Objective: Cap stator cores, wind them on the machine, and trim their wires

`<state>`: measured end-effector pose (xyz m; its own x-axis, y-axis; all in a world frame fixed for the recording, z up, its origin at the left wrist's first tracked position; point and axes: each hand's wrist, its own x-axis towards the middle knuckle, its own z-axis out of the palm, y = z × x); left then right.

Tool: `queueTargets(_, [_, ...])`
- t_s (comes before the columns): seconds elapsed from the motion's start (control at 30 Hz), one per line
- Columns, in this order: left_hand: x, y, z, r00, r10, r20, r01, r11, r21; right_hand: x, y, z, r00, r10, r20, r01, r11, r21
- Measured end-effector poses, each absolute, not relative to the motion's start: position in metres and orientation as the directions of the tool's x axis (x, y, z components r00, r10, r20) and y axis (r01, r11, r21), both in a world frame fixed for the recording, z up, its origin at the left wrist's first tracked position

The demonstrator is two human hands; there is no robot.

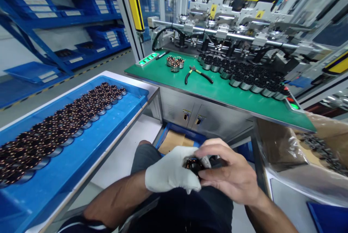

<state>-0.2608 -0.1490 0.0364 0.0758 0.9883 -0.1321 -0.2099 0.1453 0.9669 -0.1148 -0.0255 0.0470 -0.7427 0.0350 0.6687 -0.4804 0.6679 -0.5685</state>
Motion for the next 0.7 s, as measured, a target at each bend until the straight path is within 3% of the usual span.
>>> queueTargets(0.07, [-0.260,-0.151,0.037,0.001,0.994,-0.112,-0.125,0.111,0.986,-0.109,-0.035,0.047,-0.680,0.049,0.732,-0.410,0.802,-0.434])
queueTargets(0.17, [-0.254,-0.155,0.044,-0.209,0.967,0.147,0.186,-0.108,0.977,-0.099,-0.049,0.043,-0.584,0.037,0.811,-0.278,0.929,-0.243])
queueTargets(0.23, [-0.249,-0.156,0.049,-0.300,0.905,0.302,0.356,-0.188,0.916,-0.095,-0.057,0.039,-0.544,0.038,0.838,-0.201,0.964,-0.174])
queueTargets(0.3, [-0.245,-0.156,0.051,-0.344,0.865,0.366,0.424,-0.205,0.882,-0.093,-0.061,0.036,-0.529,0.049,0.847,-0.136,0.981,-0.141])
queueTargets(0.6, [-0.240,-0.158,0.028,-0.410,0.726,0.552,0.538,-0.297,0.789,-0.104,-0.070,0.035,-0.474,0.152,0.867,-0.079,0.974,-0.213])
queueTargets(0.7, [-0.236,-0.157,0.021,-0.453,0.726,0.518,0.453,-0.313,0.835,-0.113,-0.074,0.033,-0.450,0.314,0.836,-0.109,0.910,-0.400])
